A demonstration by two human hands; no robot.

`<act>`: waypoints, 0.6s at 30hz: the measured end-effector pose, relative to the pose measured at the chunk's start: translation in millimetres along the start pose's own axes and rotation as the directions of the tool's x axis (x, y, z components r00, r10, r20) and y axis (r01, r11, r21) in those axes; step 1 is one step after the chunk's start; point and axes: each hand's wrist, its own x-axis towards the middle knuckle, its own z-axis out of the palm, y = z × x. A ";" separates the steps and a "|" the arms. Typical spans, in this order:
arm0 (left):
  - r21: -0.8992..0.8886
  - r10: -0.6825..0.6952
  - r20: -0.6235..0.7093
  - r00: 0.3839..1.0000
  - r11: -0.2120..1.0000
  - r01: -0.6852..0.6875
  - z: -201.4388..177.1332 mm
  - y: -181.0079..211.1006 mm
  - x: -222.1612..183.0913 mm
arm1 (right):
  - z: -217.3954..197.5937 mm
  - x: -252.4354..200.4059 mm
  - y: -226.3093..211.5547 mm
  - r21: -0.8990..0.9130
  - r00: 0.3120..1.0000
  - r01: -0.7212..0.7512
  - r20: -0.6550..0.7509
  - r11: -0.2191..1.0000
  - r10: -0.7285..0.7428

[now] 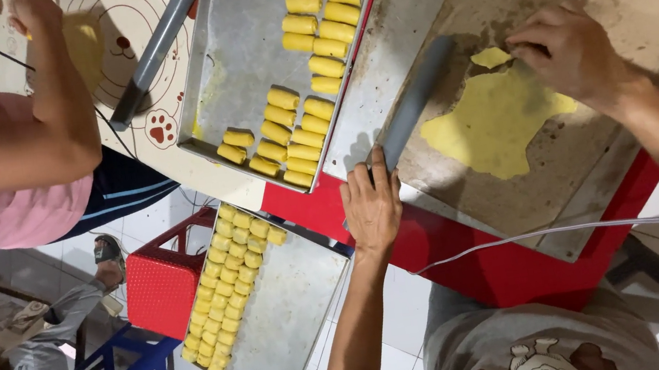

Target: Rolling out dough using a rolling pin, adding filling, and shaping it into small cookies on a production table.

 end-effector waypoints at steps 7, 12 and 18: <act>-0.064 -0.041 -0.055 0.998 0.997 0.037 -8.1 1.9 3.3 | 27.7 5.0 -6.5 -0.200 0.991 0.061 -0.102 0.978 -0.083; -0.362 -0.116 -0.006 0.993 0.926 0.106 -7.6 9.0 7.9 | 7.0 19.9 -31.7 0.188 0.998 0.061 -0.029 0.980 -0.056; -0.543 -0.164 0.008 0.987 0.828 0.142 -19.0 14.1 16.6 | 34.3 2.0 14.7 -0.268 0.954 0.295 0.023 0.917 -0.300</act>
